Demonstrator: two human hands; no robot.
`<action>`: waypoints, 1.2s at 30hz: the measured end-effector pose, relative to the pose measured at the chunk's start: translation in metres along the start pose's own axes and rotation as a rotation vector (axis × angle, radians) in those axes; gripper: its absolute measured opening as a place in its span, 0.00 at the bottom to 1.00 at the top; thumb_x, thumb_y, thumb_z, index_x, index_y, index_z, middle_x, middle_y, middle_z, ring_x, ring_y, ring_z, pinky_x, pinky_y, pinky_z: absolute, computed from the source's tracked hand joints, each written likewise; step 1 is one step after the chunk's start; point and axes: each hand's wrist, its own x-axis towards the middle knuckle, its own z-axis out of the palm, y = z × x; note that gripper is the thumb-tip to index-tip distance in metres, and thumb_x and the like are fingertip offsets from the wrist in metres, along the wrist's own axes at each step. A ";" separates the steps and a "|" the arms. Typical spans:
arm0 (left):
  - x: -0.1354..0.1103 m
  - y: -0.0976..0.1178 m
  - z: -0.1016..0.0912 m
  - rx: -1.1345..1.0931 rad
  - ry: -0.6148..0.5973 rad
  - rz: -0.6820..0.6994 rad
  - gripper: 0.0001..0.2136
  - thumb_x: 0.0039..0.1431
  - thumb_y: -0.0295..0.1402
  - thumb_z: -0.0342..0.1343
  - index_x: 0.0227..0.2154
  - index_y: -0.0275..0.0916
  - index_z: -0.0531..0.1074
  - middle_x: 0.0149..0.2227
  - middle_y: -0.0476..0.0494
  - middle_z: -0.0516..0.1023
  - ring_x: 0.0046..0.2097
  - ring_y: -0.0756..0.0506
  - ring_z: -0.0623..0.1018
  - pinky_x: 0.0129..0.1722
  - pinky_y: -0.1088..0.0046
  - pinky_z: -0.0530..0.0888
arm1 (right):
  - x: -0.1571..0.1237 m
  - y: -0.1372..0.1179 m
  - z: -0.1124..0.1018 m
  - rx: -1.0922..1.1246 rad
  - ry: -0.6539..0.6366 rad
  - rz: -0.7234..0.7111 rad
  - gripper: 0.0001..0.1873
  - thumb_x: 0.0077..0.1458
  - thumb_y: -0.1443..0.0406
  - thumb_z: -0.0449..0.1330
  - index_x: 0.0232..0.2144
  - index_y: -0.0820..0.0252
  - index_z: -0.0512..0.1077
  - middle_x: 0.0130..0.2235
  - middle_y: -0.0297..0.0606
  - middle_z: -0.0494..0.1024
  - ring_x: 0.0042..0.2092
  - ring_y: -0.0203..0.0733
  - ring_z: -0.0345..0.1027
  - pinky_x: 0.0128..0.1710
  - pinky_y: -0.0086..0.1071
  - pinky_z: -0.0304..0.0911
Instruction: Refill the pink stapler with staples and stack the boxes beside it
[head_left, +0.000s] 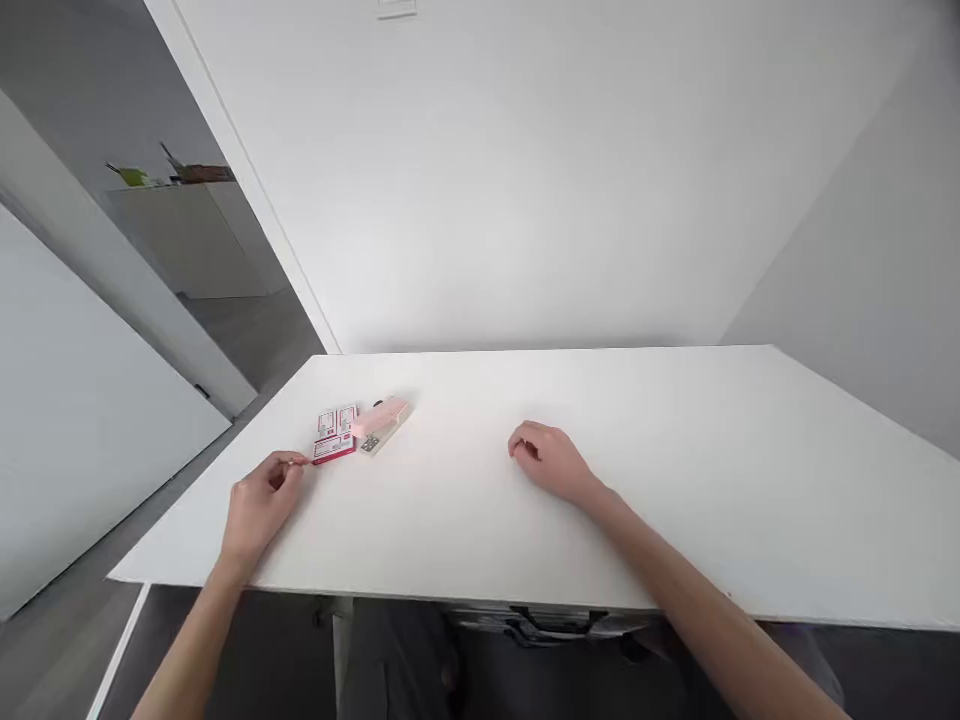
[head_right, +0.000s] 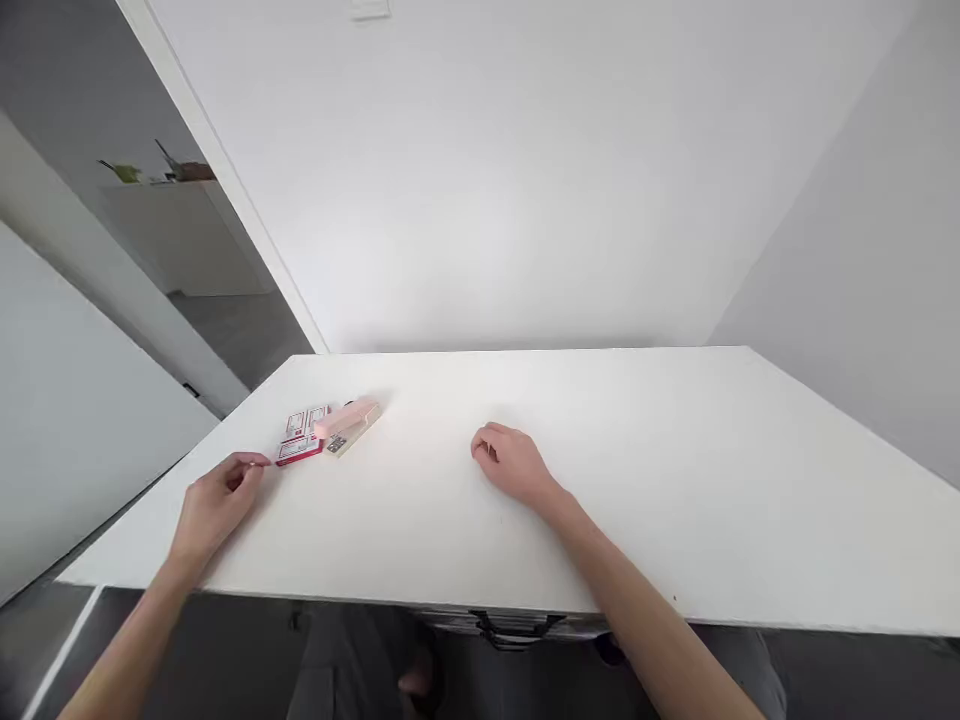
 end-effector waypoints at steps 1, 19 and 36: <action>-0.001 0.001 0.000 -0.004 -0.001 0.001 0.16 0.59 0.44 0.49 0.41 0.43 0.77 0.28 0.50 0.75 0.27 0.48 0.68 0.31 0.72 0.64 | -0.001 -0.001 -0.001 0.002 0.001 -0.002 0.12 0.60 0.72 0.51 0.28 0.54 0.70 0.35 0.30 0.77 0.30 0.35 0.64 0.31 0.32 0.57; 0.000 0.001 0.004 0.036 0.071 0.137 0.14 0.61 0.43 0.53 0.44 0.43 0.75 0.43 0.45 0.79 0.43 0.41 0.77 0.47 0.63 0.74 | -0.004 -0.006 -0.004 -0.002 -0.001 0.013 0.13 0.59 0.72 0.50 0.28 0.54 0.69 0.34 0.31 0.76 0.28 0.36 0.61 0.29 0.32 0.54; 0.029 -0.011 0.038 0.333 -0.169 0.576 0.34 0.69 0.44 0.44 0.76 0.45 0.47 0.78 0.41 0.49 0.76 0.30 0.49 0.70 0.40 0.56 | -0.005 -0.005 -0.003 -0.001 -0.008 0.019 0.12 0.60 0.71 0.50 0.28 0.54 0.70 0.34 0.31 0.77 0.29 0.36 0.61 0.29 0.32 0.55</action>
